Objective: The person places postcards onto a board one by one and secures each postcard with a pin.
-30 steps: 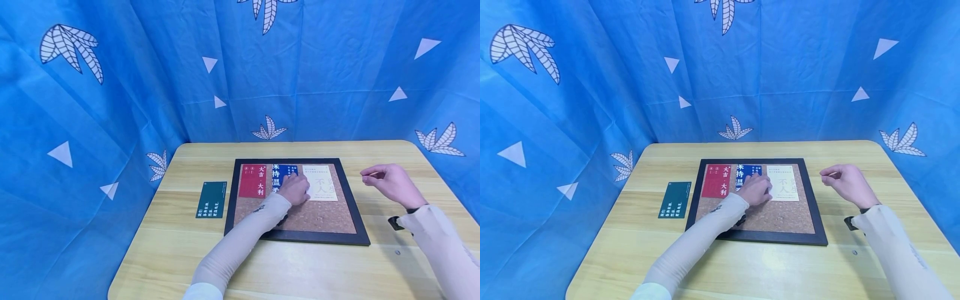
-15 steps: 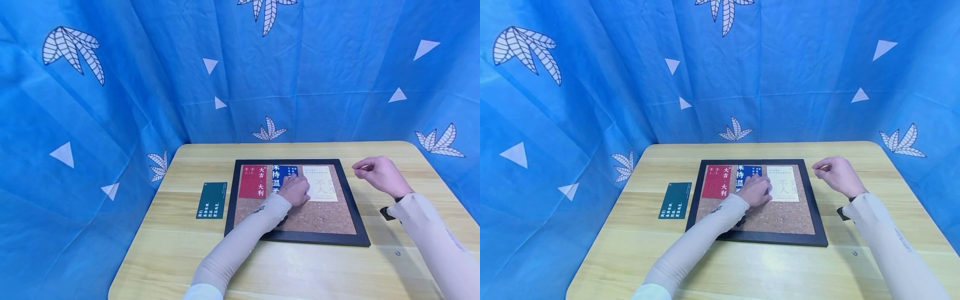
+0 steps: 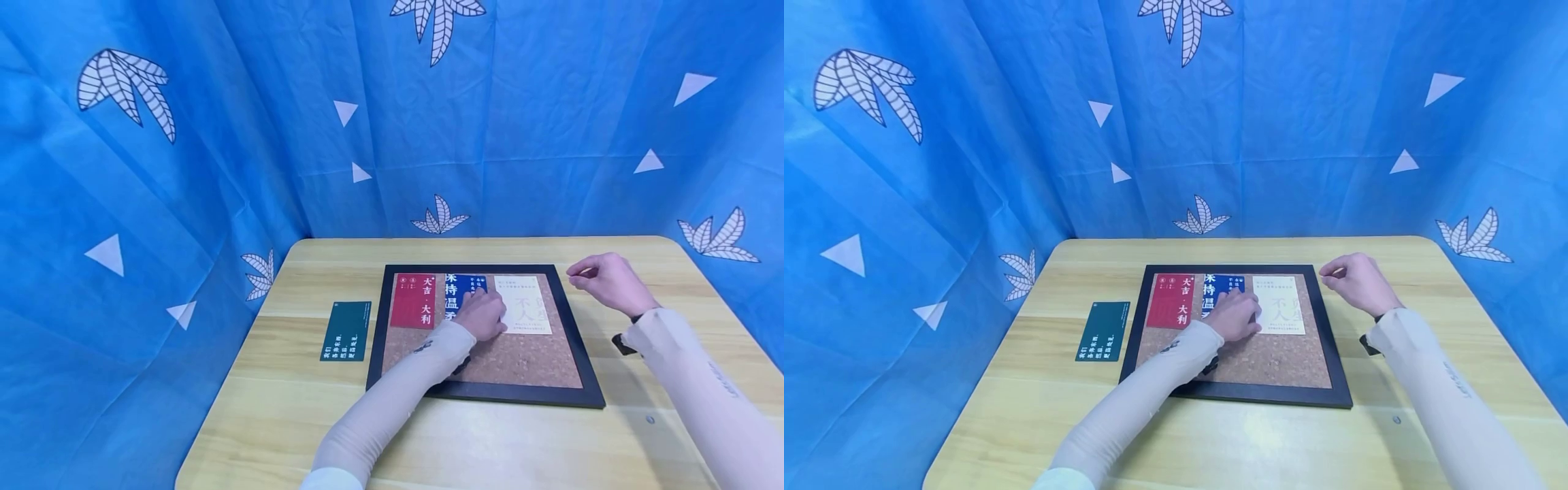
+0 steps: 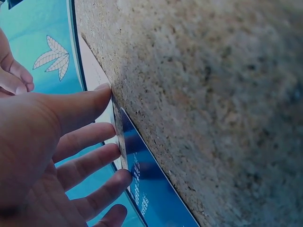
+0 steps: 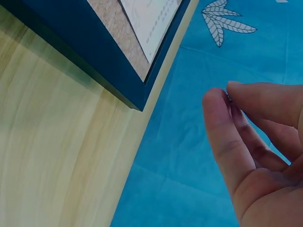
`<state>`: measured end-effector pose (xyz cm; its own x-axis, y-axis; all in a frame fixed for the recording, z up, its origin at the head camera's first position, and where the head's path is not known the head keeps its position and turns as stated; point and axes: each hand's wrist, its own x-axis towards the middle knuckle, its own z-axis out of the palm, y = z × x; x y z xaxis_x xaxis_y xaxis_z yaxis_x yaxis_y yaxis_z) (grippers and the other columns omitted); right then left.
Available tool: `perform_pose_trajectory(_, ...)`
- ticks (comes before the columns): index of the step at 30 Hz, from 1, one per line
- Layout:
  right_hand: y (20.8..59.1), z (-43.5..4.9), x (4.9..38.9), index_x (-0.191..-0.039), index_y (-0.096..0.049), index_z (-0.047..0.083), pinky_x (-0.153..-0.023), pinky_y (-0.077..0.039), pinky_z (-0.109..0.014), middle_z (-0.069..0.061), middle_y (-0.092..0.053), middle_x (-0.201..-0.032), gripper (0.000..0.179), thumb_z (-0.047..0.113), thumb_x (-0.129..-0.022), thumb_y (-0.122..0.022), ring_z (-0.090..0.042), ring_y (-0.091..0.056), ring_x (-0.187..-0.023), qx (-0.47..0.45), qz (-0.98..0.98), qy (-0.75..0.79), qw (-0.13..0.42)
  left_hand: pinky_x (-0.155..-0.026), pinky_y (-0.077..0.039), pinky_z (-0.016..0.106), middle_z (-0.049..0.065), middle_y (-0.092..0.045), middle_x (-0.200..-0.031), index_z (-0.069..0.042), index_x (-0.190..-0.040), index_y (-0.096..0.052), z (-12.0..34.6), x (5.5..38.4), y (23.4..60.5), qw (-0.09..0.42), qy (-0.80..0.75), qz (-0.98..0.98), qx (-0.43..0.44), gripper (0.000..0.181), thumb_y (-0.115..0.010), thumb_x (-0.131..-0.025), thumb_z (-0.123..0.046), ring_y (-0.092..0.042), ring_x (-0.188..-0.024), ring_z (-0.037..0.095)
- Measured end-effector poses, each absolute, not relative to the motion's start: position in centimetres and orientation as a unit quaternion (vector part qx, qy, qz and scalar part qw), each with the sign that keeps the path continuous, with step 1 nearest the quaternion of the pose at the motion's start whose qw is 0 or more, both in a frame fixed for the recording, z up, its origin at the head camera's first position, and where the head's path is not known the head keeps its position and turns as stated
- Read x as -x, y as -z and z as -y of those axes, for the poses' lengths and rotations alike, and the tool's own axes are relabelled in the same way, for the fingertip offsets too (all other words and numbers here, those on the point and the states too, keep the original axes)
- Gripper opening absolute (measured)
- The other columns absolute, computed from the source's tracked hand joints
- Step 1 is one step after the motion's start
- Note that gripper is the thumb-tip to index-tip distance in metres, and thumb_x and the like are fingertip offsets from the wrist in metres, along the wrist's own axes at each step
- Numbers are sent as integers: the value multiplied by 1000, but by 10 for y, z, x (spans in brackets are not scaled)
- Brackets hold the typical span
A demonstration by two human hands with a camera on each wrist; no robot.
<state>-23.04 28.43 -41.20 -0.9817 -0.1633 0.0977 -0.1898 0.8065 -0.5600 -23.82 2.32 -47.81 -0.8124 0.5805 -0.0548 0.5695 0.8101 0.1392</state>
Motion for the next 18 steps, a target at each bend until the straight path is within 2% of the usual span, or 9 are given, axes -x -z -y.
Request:
perform_pose_trajectory(8, 416, -279, 240, -107, -76, -4, -65, -53, -29, -31, -74, -109, 18, 6, -95, -70, -36, -76, -88, -113, 949, -293, 27, -78, -36, 27, -10, -64, -96, -26, -84, -76, -23, 237, 478, 41, -55, -950, -305, 16, -77, -93, -39, -53, -95, 14)
perform_pose_trajectory(14, 420, -274, 248, -108, -75, -7, -71, -60, -43, -33, -72, -112, 18, 3, -95, -67, -41, -74, -92, -126, 948, -290, 25, -78, -36, 27, -11, -63, -93, -25, -82, -76, -23, 237, 478, 38, -55, -950, -306, 17, -77, -92, -39, -52, -92, 13)
perform_pose_trajectory(18, 423, -270, 255, -107, -76, -8, -74, -60, -47, -32, -73, -111, 17, 1, -94, -68, -41, -74, -92, -137, 948, -286, 19, -78, -35, 27, -11, -62, -90, -25, -79, -74, -23, 236, 478, 43, -59, -949, -306, 20, -77, -92, -39, -50, -90, 12)
